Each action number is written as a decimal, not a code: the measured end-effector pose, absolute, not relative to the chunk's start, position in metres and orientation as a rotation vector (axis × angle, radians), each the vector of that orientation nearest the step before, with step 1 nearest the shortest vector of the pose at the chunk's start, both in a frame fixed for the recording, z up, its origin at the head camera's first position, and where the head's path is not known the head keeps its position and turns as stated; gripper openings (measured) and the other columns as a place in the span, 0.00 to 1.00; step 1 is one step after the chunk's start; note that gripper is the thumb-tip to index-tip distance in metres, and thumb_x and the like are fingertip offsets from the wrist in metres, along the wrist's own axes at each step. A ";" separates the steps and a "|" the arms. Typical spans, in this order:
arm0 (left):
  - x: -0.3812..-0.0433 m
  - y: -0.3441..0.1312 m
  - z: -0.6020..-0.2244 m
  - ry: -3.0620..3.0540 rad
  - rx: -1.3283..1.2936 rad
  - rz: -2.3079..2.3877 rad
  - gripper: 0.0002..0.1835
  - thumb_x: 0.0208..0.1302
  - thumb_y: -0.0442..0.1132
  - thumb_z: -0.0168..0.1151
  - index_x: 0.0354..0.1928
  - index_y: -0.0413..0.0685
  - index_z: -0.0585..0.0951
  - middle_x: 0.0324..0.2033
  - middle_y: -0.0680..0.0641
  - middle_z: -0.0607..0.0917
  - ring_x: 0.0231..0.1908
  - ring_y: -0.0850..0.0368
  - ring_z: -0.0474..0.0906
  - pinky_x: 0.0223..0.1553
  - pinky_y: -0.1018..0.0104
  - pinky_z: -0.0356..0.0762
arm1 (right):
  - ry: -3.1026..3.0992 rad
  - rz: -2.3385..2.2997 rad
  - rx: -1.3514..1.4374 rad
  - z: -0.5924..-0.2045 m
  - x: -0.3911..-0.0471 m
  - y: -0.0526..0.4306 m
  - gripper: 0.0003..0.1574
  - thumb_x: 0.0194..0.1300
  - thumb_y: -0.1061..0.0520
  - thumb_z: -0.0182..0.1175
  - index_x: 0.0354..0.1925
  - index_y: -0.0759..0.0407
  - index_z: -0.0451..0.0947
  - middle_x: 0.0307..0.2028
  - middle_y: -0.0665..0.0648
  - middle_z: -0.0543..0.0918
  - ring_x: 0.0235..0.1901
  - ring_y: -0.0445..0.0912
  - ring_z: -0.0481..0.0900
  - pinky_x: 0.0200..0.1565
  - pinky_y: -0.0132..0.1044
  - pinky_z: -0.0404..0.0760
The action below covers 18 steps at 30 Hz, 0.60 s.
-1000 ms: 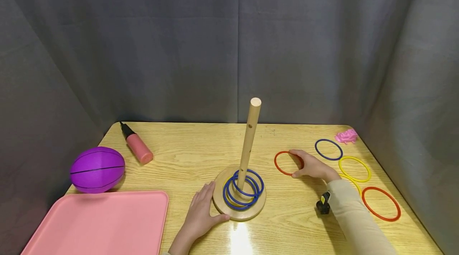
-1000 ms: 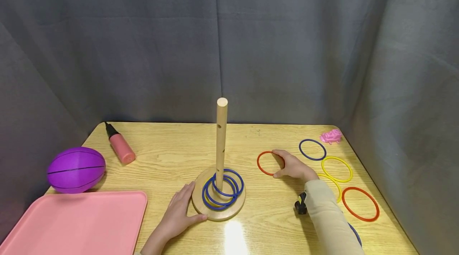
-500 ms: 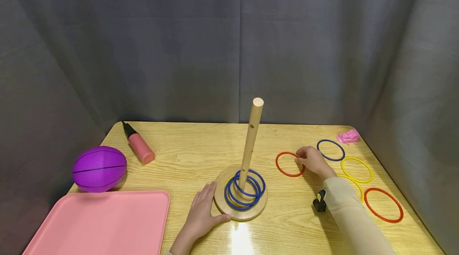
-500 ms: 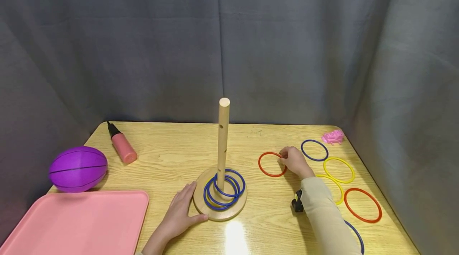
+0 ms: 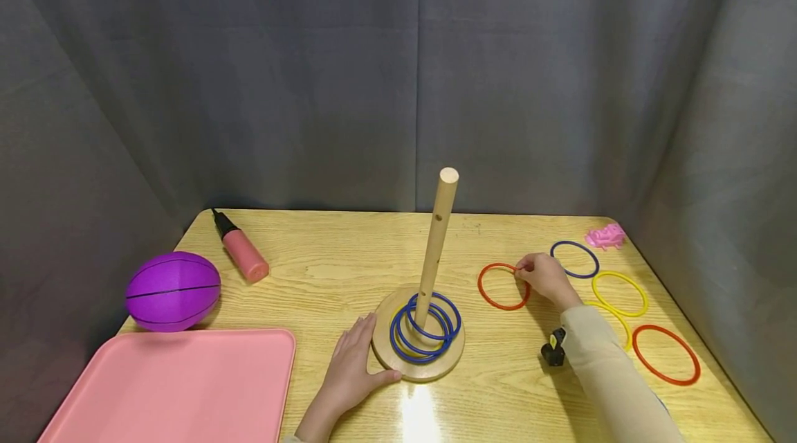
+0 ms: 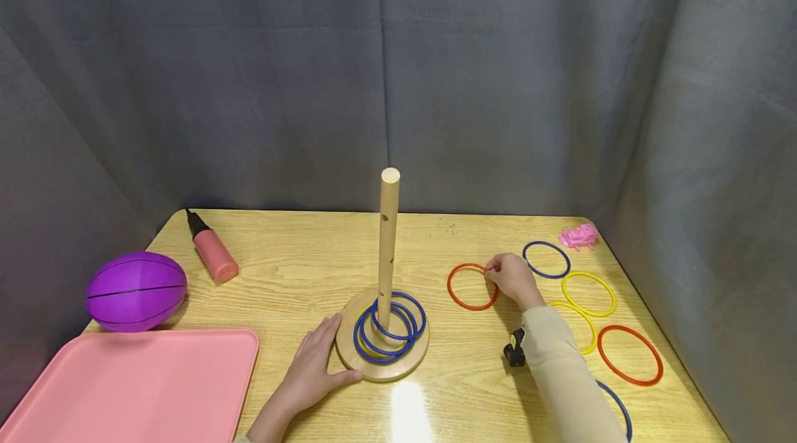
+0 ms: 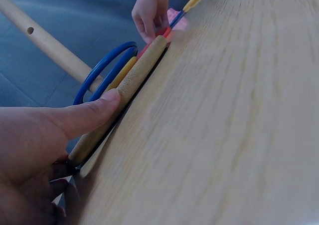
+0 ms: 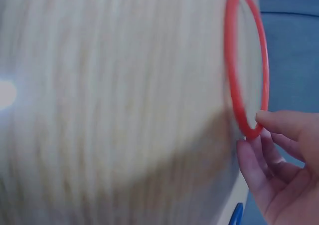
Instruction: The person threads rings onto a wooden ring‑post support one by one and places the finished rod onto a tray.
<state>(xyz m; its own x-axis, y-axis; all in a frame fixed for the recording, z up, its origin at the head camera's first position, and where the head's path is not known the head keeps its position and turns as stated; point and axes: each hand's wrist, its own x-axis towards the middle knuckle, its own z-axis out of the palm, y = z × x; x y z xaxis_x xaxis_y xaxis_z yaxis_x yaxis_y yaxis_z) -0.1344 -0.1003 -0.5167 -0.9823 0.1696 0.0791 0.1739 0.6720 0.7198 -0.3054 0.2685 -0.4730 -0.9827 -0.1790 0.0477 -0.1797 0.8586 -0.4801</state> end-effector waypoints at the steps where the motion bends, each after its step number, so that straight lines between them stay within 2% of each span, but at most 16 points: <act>1: -0.134 -0.100 -0.517 -2.866 -0.295 -1.233 0.58 0.45 0.57 0.75 0.73 0.37 0.57 0.72 0.36 0.60 0.73 0.37 0.52 0.73 0.37 0.45 | -3.019 0.824 0.277 -0.471 -0.304 0.269 0.07 0.63 0.62 0.61 0.36 0.66 0.82 0.33 0.62 0.85 0.30 0.46 0.77 0.30 0.31 0.72; 6: -0.135 -0.100 -0.518 -2.866 -0.291 -1.226 0.58 0.45 0.56 0.75 0.73 0.37 0.57 0.72 0.37 0.61 0.74 0.38 0.52 0.74 0.38 0.45 | -2.973 1.060 0.192 -0.457 -0.296 0.269 0.11 0.67 0.62 0.58 0.43 0.69 0.80 0.37 0.66 0.84 0.30 0.44 0.80 0.28 0.33 0.80; 11: -0.136 -0.100 -0.518 -2.874 -0.285 -1.219 0.58 0.45 0.55 0.76 0.73 0.38 0.57 0.72 0.37 0.61 0.74 0.38 0.52 0.74 0.39 0.45 | -2.896 1.266 0.156 -0.439 -0.287 0.262 0.14 0.68 0.61 0.57 0.47 0.71 0.78 0.40 0.67 0.84 0.32 0.37 0.80 0.34 0.39 0.88; 14: -0.136 -0.100 -0.519 -2.880 -0.276 -1.225 0.58 0.45 0.55 0.75 0.73 0.38 0.56 0.73 0.37 0.60 0.74 0.38 0.51 0.74 0.39 0.44 | -2.809 1.420 0.163 -0.422 -0.280 0.254 0.17 0.69 0.60 0.58 0.49 0.72 0.77 0.39 0.63 0.84 0.34 0.34 0.79 0.39 0.39 0.88; 18: -0.136 -0.099 -0.519 -2.880 -0.275 -1.226 0.58 0.45 0.55 0.75 0.73 0.38 0.56 0.73 0.37 0.60 0.74 0.38 0.51 0.74 0.39 0.44 | -2.638 1.712 0.210 -0.396 -0.271 0.238 0.18 0.68 0.56 0.60 0.50 0.68 0.76 0.35 0.49 0.82 0.35 0.32 0.80 0.40 0.34 0.87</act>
